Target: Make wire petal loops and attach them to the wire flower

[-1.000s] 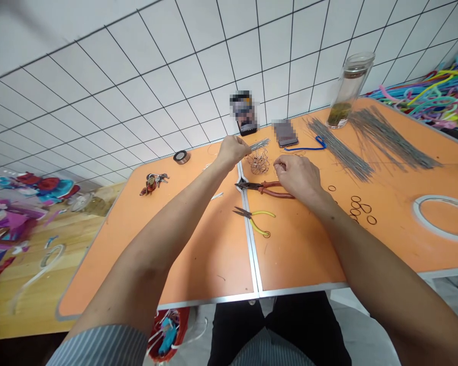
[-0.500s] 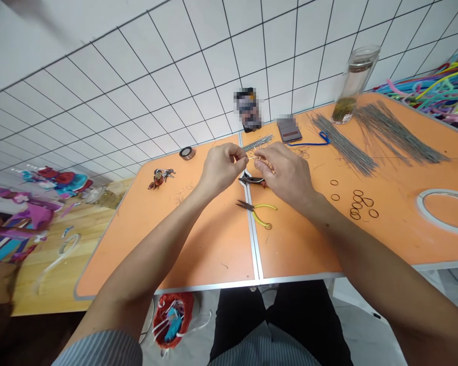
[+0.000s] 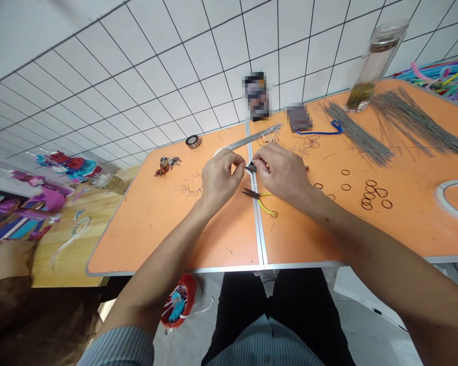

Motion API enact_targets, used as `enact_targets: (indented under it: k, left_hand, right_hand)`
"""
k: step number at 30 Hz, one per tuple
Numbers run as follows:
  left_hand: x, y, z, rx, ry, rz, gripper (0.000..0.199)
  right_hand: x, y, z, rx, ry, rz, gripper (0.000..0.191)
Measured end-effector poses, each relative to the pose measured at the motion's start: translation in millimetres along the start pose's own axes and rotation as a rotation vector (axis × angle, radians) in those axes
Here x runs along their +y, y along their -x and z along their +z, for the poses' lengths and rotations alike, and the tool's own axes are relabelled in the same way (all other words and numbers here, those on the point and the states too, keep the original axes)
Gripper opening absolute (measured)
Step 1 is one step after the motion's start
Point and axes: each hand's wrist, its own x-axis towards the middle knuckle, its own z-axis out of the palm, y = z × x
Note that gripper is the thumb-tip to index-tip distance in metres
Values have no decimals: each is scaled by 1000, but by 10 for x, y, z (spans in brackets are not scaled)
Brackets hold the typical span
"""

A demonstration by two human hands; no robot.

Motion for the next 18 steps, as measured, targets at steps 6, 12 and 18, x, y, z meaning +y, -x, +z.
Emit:
enact_targets:
  k: [6,12,18]
  left_hand:
    - [-80,105,95,60,-5,-17,21]
    - [-155,127,63,142,66,-94,22]
    - [-226,110,54,137,171,-180,21]
  right_hand:
    - [-61,-3,3,-39,-143,76,22]
    - [-129,-38,5,-109,-511,379,16]
    - [-181,-40,2,-183,-691,457,12]
